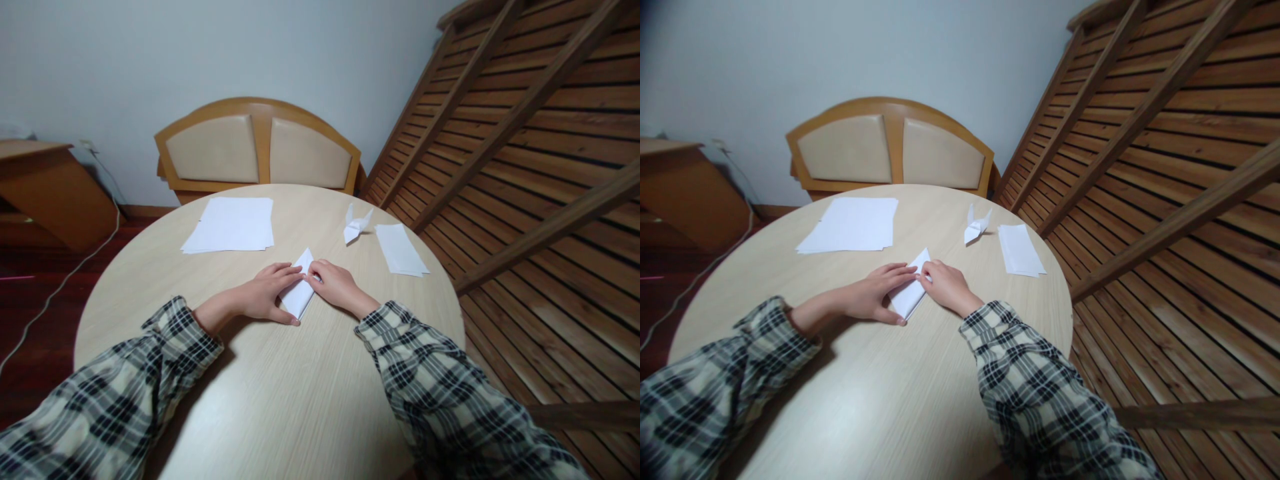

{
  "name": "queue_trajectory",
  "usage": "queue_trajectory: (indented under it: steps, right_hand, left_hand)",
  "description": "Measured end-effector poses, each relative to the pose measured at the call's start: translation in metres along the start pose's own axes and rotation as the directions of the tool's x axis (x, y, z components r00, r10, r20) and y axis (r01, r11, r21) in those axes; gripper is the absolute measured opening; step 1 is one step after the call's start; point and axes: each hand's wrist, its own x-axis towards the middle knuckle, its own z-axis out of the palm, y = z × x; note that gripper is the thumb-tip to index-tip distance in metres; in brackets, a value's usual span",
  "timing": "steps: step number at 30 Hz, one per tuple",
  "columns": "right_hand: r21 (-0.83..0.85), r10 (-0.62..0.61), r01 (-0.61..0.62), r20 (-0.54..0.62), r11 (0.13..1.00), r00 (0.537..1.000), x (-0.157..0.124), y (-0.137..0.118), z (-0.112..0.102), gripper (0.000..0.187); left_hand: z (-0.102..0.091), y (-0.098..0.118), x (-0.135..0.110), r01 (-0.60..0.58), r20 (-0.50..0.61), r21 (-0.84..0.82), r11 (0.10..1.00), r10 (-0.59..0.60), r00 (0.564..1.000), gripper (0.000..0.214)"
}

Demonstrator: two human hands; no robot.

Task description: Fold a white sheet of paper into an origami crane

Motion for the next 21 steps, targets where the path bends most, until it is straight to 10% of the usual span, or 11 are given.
queue_trajectory:
  steps: [13,21]
  right_hand:
    - [-0.036,-0.019,0.019,0.009,0.999,1.000,-0.002,-0.003,-0.001,0.020]
    - [-0.084,-0.036,0.037,0.009,0.996,0.999,-0.003,-0.006,-0.002,0.021]
  left_hand:
    - [0.004,0.010,0.009,0.014,-0.192,-0.034,0.999,-0.020,0.981,0.061]
    - [0.009,0.016,0.012,0.076,-0.236,0.024,0.997,-0.069,0.969,0.071]
